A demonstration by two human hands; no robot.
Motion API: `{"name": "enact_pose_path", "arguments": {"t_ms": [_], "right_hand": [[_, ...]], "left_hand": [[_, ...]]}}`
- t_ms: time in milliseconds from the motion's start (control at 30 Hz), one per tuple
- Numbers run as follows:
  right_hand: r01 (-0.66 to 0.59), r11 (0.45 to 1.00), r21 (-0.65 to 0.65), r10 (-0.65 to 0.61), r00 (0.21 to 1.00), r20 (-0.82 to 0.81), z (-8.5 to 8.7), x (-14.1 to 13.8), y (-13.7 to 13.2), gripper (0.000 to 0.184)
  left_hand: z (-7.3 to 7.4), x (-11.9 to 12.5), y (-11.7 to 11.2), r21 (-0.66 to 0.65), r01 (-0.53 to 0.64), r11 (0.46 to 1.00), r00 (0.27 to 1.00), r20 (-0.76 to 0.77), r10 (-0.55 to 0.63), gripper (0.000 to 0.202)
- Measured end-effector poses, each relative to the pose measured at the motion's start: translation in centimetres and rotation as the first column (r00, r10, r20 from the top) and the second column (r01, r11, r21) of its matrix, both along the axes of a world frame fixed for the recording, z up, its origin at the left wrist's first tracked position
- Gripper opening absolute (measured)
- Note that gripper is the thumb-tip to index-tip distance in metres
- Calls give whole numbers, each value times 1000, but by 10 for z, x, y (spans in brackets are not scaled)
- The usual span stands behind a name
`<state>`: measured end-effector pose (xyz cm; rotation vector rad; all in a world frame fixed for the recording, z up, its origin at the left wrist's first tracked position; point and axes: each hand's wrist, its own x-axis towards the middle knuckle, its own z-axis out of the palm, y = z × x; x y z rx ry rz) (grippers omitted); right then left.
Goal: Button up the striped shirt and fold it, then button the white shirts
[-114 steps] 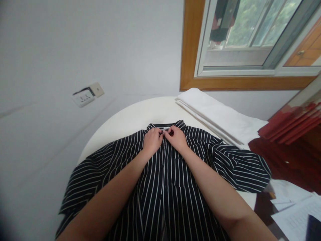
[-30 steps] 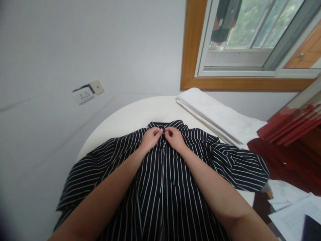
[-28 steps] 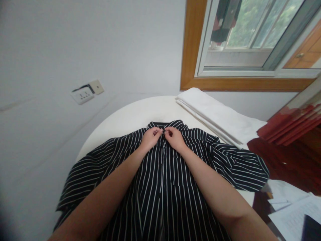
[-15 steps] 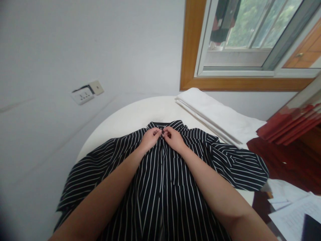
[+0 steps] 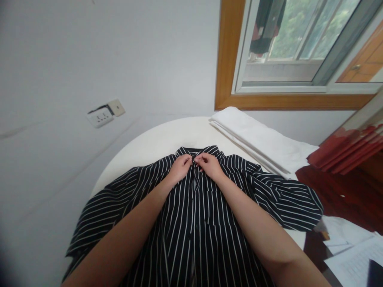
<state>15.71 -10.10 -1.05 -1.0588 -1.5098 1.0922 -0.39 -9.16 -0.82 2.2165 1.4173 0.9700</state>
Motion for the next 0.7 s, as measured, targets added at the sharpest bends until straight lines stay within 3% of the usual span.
{"name": "enact_pose_path", "arguments": {"t_ms": [200,433,700], "right_hand": [[91,993,-81,-93,995,-20,-3,-9,-2,16],[224,953,206,-279,913,298,5,-16,-13,15],[201,962,188,-243,941,238,2,-16,-13,6]], "left_hand": [[2,3,-4,23,-14,1000,1000,-24,15,30],[5,5,-7,34,-80,996,996,-29,81,26],[5,4,-8,48,-109,993,994,-16,110,30]]}}
